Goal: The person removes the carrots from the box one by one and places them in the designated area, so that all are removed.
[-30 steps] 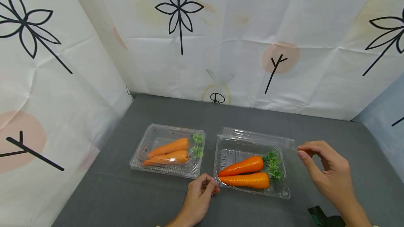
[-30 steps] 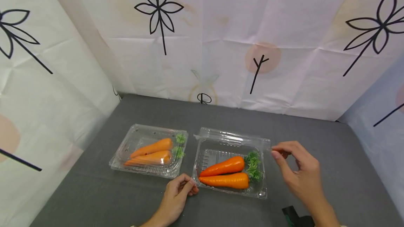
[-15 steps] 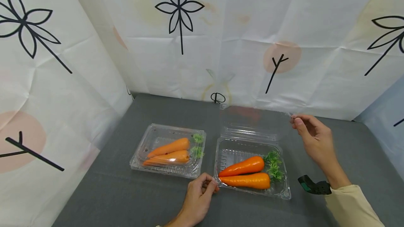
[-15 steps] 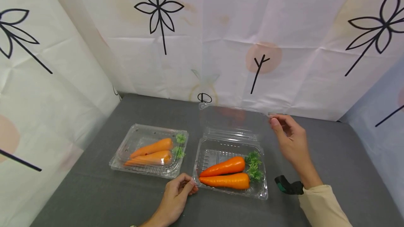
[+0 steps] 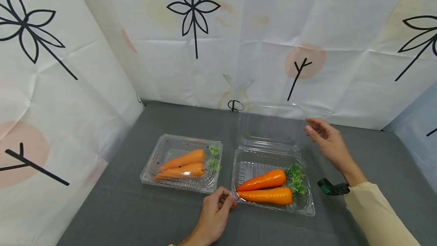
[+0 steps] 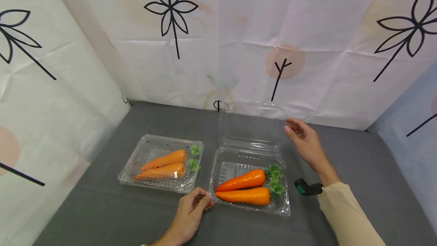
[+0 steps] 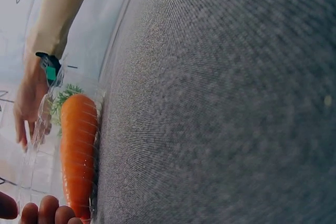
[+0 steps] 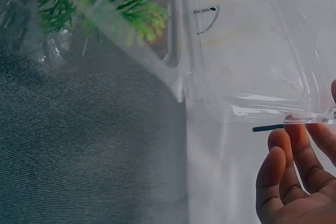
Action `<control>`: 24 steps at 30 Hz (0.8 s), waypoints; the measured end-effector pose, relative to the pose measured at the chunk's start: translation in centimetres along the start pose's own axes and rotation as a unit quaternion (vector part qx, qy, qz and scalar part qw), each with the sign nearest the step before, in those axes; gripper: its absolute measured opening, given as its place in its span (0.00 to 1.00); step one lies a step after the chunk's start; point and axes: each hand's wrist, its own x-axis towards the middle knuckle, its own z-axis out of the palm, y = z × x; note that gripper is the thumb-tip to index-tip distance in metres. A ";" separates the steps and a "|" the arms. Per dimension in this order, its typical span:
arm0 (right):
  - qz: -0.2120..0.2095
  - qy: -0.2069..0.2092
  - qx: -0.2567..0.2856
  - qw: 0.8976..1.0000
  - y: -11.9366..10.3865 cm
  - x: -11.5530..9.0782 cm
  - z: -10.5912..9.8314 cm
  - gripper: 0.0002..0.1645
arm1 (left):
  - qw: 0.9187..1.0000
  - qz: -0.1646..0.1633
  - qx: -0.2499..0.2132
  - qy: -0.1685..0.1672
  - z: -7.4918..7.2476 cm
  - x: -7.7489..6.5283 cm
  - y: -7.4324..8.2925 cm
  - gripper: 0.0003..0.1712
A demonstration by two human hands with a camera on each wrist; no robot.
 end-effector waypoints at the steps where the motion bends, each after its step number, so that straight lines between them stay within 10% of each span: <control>1: 0.006 -0.007 0.004 1.000 0.2 0.1 0.0 0.27 | 1.000 -0.001 -0.001 -0.001 0.0 0.0 0.0 0.10; 14: 0.130 -0.126 0.024 0.983 1.9 0.3 0.3 0.39 | 1.000 -0.017 -0.008 -0.022 -0.2 0.0 0.1 0.10; 24: 0.143 -0.152 0.035 0.977 2.6 -0.5 0.8 0.38 | 0.999 -0.010 0.029 -0.026 -0.1 -0.4 0.6 0.19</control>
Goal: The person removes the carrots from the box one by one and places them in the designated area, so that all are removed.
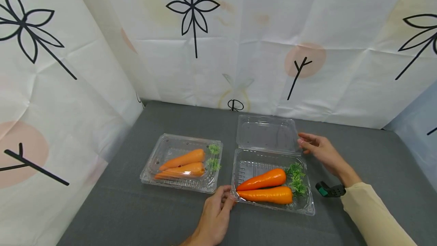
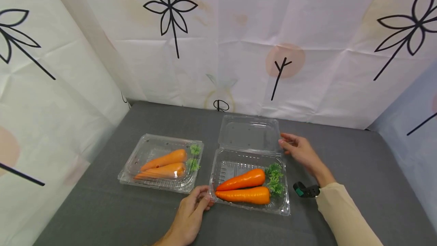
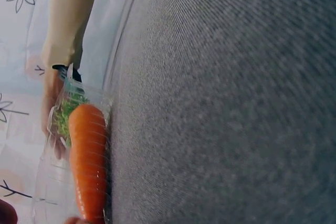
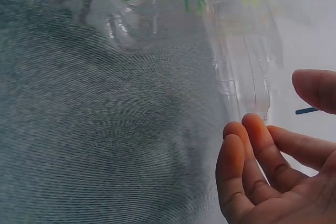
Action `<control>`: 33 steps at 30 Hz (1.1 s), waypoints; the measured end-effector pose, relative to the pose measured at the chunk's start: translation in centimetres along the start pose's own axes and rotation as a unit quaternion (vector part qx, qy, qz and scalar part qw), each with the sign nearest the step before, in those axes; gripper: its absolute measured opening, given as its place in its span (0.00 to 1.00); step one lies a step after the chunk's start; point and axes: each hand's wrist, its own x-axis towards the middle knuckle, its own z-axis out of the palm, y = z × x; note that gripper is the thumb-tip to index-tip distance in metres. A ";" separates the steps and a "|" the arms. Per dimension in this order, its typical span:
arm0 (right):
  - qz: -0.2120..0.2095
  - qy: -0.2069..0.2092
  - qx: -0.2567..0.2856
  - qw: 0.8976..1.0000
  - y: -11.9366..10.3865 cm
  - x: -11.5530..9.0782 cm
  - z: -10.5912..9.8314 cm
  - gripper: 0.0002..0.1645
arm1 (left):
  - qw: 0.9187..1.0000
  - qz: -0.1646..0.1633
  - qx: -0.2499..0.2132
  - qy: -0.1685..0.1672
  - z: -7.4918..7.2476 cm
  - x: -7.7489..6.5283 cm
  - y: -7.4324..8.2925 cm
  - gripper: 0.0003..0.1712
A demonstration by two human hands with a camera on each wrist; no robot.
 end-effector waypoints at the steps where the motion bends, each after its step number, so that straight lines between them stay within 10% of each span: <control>1: 0.000 -0.001 -0.001 1.000 0.1 0.0 0.1 0.39 | 1.000 -0.002 0.006 -0.003 0.0 -0.1 0.1 0.23; 13: -0.001 0.000 0.011 1.000 0.7 -0.6 0.6 0.38 | 0.998 0.012 0.066 0.001 1.1 -0.2 1.1 0.41; 33: -0.018 0.015 0.020 1.000 1.4 -0.5 1.1 0.34 | 0.993 0.082 -0.070 0.046 2.4 5.3 -0.2 0.34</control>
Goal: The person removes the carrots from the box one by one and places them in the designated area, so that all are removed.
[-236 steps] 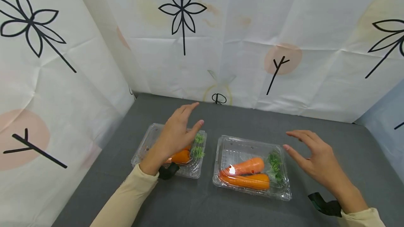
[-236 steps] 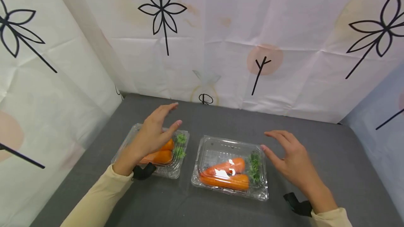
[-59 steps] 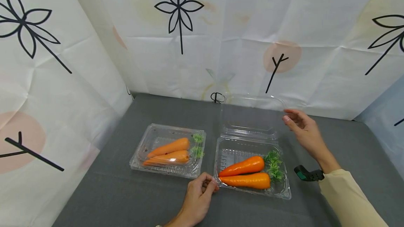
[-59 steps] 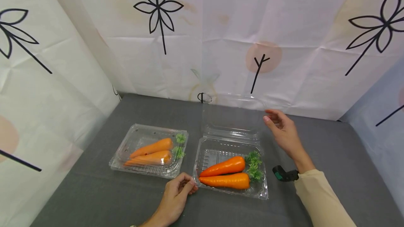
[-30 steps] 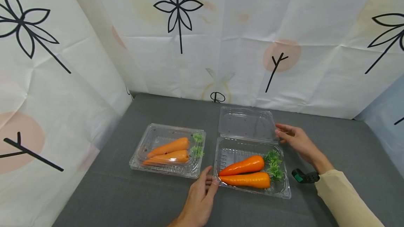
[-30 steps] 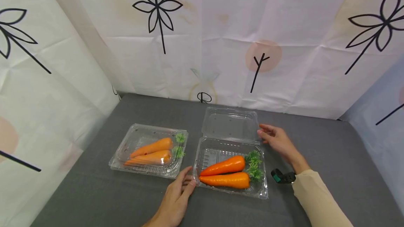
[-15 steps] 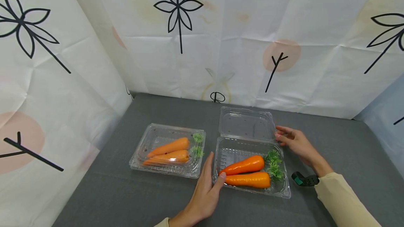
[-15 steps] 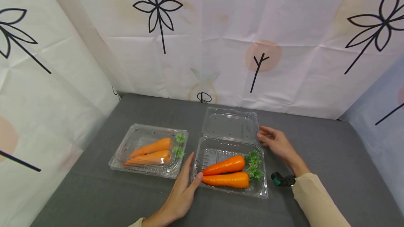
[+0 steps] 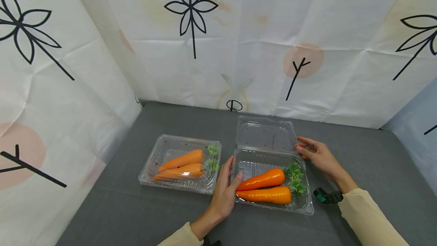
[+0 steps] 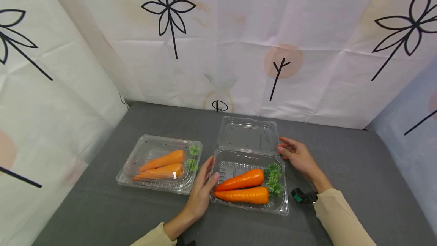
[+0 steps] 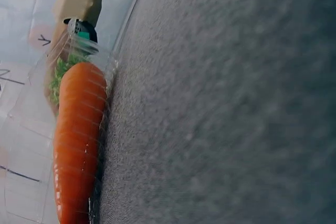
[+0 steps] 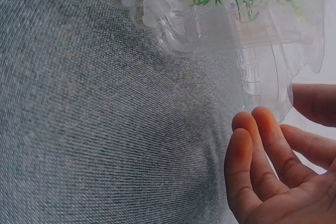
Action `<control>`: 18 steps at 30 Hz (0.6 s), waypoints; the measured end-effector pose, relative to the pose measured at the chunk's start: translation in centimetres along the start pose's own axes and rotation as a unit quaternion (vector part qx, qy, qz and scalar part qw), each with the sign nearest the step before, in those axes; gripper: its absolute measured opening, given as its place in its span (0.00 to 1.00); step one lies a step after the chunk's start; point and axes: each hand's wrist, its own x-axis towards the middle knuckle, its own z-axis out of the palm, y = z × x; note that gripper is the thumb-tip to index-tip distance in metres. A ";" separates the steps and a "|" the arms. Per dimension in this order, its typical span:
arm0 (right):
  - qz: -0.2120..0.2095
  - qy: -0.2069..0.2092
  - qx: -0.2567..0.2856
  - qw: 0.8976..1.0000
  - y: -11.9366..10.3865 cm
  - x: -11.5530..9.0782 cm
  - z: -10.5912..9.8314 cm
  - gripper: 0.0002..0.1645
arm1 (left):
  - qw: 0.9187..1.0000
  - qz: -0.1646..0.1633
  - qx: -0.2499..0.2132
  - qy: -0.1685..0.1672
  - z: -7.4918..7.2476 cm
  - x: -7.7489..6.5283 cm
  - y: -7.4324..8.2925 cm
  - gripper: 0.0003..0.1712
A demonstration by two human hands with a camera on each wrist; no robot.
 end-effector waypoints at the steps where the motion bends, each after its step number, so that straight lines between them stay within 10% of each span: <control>1: 0.000 0.000 -0.001 1.000 0.0 0.0 0.0 0.34 | 1.000 0.002 0.001 0.005 0.1 0.1 -0.1 0.33; 18: 0.013 0.025 0.013 1.000 0.3 -0.4 -0.1 0.35 | 0.994 -0.033 -0.107 0.020 1.1 0.9 -1.0 0.30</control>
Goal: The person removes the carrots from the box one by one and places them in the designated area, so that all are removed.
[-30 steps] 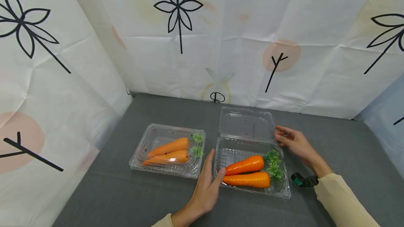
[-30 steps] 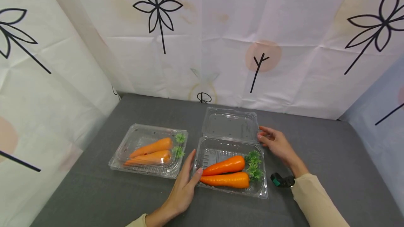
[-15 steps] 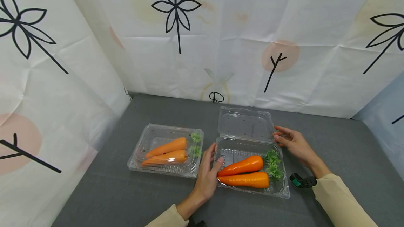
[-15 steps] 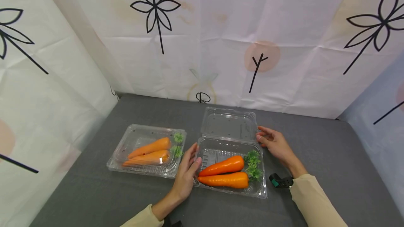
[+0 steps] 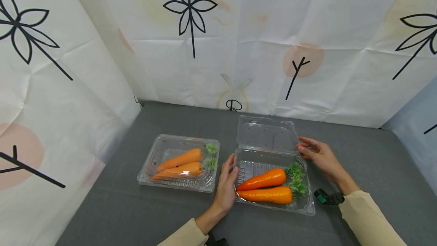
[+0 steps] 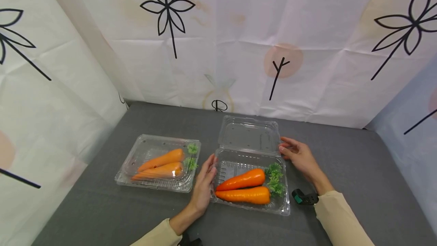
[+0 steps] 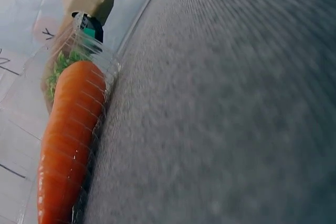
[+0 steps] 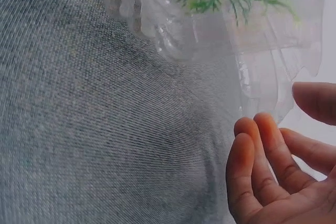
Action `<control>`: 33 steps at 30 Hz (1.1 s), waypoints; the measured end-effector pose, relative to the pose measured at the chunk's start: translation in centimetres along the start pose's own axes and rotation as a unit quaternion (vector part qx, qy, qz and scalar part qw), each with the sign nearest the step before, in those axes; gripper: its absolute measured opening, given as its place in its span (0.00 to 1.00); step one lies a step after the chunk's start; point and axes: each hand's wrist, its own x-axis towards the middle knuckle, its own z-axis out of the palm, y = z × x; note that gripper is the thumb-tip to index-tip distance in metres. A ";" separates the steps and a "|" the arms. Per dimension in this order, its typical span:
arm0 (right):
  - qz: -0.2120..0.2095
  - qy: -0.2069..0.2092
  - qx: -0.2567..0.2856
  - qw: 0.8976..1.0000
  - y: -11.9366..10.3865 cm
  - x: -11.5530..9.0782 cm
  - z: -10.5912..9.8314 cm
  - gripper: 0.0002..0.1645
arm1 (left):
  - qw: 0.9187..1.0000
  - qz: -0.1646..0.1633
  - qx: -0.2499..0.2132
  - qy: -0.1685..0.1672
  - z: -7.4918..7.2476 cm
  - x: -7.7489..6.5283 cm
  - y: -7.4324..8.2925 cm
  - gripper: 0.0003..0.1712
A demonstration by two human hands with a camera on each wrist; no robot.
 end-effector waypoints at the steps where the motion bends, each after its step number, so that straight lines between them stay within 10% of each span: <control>1: 0.004 0.006 -0.004 1.000 -0.1 -0.1 0.0 0.36 | 1.000 0.000 0.001 0.005 0.2 0.1 0.0 0.30; 7: -0.032 0.080 -0.096 0.992 -0.9 -1.4 -0.1 0.34 | 0.999 -0.005 0.013 0.038 0.9 0.4 -0.1 0.26; 14: -0.185 0.156 -0.186 0.952 -3.1 -4.0 0.8 0.21 | 0.997 0.001 0.015 0.074 0.7 1.0 -0.2 0.20; 22: -0.296 0.029 -0.155 0.942 -4.5 -6.6 2.8 0.22 | 0.997 0.023 -0.019 0.068 0.0 1.9 -0.9 0.16; 33: -0.282 -0.090 -0.189 0.936 -3.4 -7.1 4.4 0.21 | 0.997 0.050 -0.032 0.043 -0.2 2.4 -1.4 0.12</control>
